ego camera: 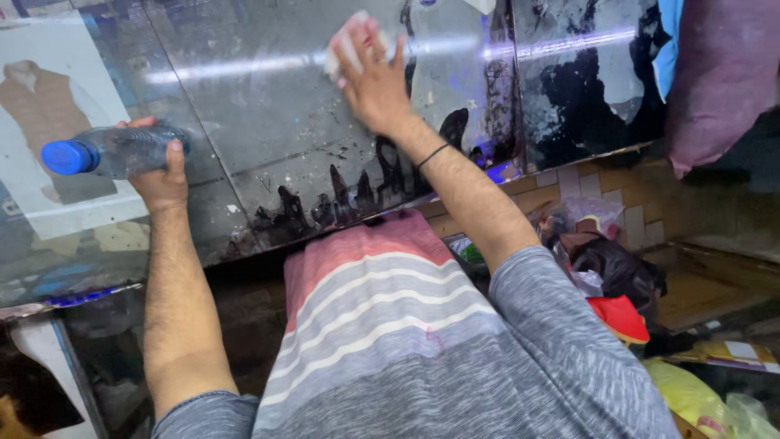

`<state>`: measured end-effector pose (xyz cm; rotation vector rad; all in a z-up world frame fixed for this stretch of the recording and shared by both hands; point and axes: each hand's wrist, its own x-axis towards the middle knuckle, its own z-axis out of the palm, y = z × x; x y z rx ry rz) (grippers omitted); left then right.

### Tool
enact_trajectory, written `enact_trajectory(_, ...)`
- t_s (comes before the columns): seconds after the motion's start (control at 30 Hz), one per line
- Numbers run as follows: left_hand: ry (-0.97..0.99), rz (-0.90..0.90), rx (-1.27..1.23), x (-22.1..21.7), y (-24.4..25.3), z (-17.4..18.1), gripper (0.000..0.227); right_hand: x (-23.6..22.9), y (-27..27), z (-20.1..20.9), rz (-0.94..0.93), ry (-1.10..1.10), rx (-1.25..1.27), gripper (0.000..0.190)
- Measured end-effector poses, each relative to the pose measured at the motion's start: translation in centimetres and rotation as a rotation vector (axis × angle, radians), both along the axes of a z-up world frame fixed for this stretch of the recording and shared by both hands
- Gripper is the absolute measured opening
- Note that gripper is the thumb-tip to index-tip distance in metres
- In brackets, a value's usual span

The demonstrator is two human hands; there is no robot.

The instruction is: The person cleans a large reflective metal surface by first applying a dark liquid from a small bottle and then wiping it with a white cloth. They repeatedly pour liquid and wipe different sections of the surface, moving across the area to remove residue.

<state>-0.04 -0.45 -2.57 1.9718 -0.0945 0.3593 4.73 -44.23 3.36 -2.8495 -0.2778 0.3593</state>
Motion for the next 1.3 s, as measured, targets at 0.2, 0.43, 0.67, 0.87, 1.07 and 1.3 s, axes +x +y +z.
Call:
enact_trajectory(0.2, 0.044, 0.108, 0.041, -1.9, -1.5, 0.8, 0.055, -0.4, -9.5, 0.5, -0.216, -0.006, -0.075, 0.06)
enact_trajectory(0.43, 0.017, 0.207, 0.075, -6.6, -0.2, 0.6, 0.051, -12.8, -16.5, -3.4, -0.499, -0.247, -0.164, 0.065)
enact_trajectory(0.67, 0.007, 0.382, 0.068, -13.6, 6.8, -0.8, 0.044, -22.1, -13.7, -5.8, -0.473, -0.143, -0.126, 0.07)
enact_trajectory(0.87, -0.006, 0.447, 0.055, -14.4, 11.8, -2.1, 0.047, -7.6, -14.5, -4.4, -0.517, -0.217, -0.069, 0.067)
enact_trajectory(1.07, -0.062, 0.542, 0.124, -13.0, 11.2, -1.8, 0.052, -11.2, 2.2, -2.1, 0.126, -0.265, 0.094, 0.063)
enact_trajectory(1.3, -0.152, 0.521, 0.087, -12.8, 11.1, -1.9, 0.053, -5.7, -0.3, -3.2, 0.278, -0.173, 0.05, 0.063)
